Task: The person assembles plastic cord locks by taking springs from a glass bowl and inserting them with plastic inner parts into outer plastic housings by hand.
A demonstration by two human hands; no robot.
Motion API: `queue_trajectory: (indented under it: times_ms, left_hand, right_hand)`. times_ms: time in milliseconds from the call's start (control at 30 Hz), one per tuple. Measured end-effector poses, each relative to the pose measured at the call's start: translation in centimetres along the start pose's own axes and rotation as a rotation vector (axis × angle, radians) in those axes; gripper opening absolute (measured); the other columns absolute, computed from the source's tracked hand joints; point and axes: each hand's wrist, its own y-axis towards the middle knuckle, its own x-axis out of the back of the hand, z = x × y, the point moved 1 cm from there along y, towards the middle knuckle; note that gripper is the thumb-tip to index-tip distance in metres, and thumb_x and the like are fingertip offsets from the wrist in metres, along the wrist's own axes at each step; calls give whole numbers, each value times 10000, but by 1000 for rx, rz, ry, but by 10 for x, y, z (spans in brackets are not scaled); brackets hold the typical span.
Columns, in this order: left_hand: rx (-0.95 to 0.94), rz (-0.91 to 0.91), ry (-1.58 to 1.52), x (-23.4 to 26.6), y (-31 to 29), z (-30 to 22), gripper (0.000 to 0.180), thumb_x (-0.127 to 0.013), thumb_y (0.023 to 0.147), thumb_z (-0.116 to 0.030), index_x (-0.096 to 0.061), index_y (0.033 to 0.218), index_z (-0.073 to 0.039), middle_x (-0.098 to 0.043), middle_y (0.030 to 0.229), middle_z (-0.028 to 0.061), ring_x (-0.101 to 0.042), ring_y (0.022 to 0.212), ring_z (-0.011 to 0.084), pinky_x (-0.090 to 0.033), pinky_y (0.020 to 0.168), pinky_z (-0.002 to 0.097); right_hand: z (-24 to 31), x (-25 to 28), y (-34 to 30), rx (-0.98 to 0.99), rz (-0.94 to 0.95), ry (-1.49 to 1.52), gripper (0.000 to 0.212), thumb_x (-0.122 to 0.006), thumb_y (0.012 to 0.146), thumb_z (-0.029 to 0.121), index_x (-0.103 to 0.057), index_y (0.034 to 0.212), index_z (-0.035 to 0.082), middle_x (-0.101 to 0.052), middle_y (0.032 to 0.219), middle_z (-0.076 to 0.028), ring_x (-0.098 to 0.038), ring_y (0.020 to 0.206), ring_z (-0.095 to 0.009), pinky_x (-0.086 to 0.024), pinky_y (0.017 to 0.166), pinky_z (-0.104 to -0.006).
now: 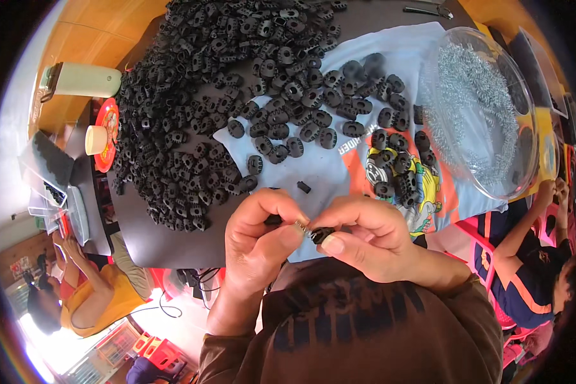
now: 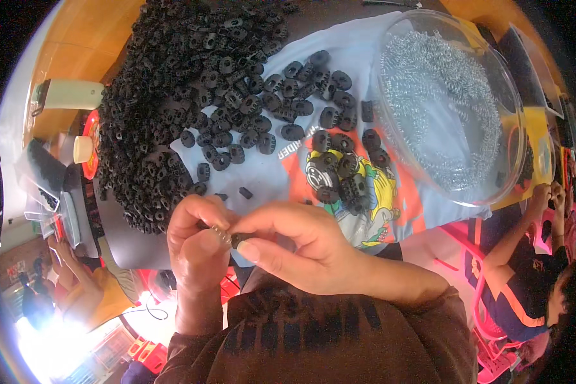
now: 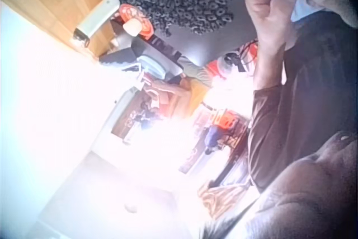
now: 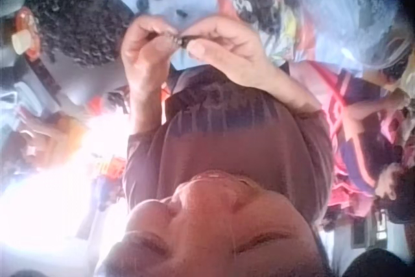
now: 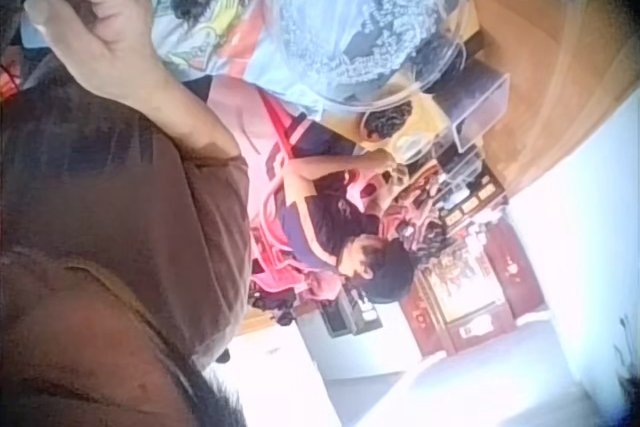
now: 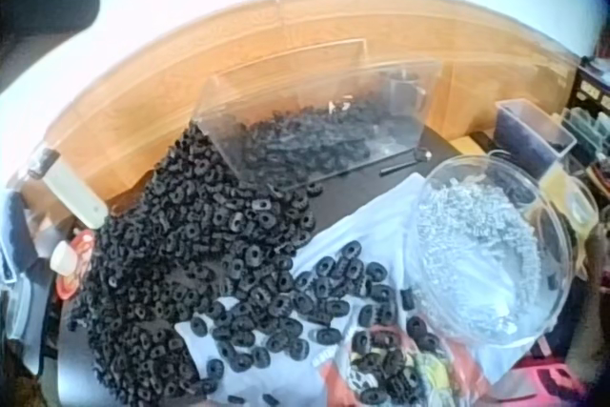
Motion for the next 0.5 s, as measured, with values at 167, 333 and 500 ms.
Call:
queue_trajectory:
  times_ms: [167, 333, 500]
  left_hand:
    - [-33, 33, 70, -1, 1, -6, 132, -593, 781, 43, -558, 892, -18, -514, 805, -10, -411, 671, 36, -325, 593, 185]
    - [-316, 80, 649, 0, 5, -25, 177, -664, 687, 47, -606, 835, -32, -469, 624, -1, -400, 530, 83, -309, 486, 231]
    - [-342, 142, 908, -2, 3, -38, 228, -686, 632, 42, -629, 834, -46, -430, 539, 4, -403, 442, 144, -308, 432, 276]
  right_hand:
    - [-1, -1, 0, -14, -10, 18, 168, -594, 872, 55, -585, 1026, -13, -595, 848, -65, -545, 709, -88, -409, 605, -218]
    - [-2, -3, -1, -12, -45, 46, 126, -605, 864, 64, -609, 974, 3, -628, 830, -64, -590, 704, -141, -438, 614, -256]
    - [-3, -4, 0, 47, -47, -37, 136, -625, 846, 59, -613, 968, 0, -630, 816, -68, -597, 690, -152, -441, 599, -260]
